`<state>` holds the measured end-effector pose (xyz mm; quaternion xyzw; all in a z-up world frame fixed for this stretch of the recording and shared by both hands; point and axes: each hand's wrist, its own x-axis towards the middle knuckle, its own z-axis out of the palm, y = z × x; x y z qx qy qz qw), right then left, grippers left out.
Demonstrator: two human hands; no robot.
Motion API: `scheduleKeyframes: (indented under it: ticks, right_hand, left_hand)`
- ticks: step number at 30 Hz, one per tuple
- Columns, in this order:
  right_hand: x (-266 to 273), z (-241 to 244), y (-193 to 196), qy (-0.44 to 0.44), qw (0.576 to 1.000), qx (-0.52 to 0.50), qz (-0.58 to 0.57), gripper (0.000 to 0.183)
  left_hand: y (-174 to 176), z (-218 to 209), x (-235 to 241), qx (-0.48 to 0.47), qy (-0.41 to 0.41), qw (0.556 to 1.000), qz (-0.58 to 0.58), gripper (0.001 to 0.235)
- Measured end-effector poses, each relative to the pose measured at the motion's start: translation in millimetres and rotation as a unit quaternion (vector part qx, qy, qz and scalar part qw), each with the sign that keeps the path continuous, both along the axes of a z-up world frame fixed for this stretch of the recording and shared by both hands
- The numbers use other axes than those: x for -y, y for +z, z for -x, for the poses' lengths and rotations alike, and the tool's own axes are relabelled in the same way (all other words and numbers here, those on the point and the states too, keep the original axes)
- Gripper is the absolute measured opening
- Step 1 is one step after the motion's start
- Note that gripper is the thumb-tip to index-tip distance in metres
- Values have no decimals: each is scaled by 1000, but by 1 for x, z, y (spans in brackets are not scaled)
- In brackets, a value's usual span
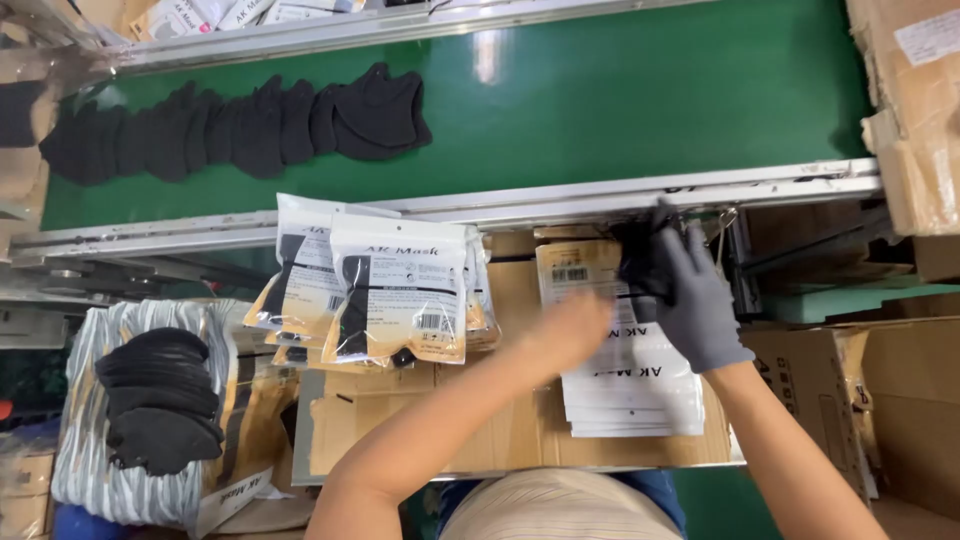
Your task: The person is packing masks into bags and then placing them into boxes.
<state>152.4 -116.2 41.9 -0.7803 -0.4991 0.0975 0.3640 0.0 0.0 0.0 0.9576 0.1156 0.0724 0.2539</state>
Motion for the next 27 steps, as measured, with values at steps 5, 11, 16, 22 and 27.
scheduleKeyframes:
  ticks: [5, 11, 16, 22, 27]
  right_hand:
    - [-12, 12, -13, 100, 884, 175, 422, 82]
    - [7, -36, -38, 66, 937, 69, 335, 87]
    - [47, -15, 42, -4, 982, -171, 78, 69]
    - [102, 10, -43, -142, 715, -685, 19, 58]
    - [88, 19, -27, -203, 702, -682, 31, 49]
  left_hand:
    - [-25, -15, 46, -232, -120, 964, -54, 19]
    - [1, -4, 33, -107, -70, 979, -156, 34]
    - [-25, 8, 46, -60, -138, 984, -100, 16]
    - [-34, -2, 17, 49, 78, 974, 208, 24]
    - [6, -15, 20, 157, -8, 986, 46, 15]
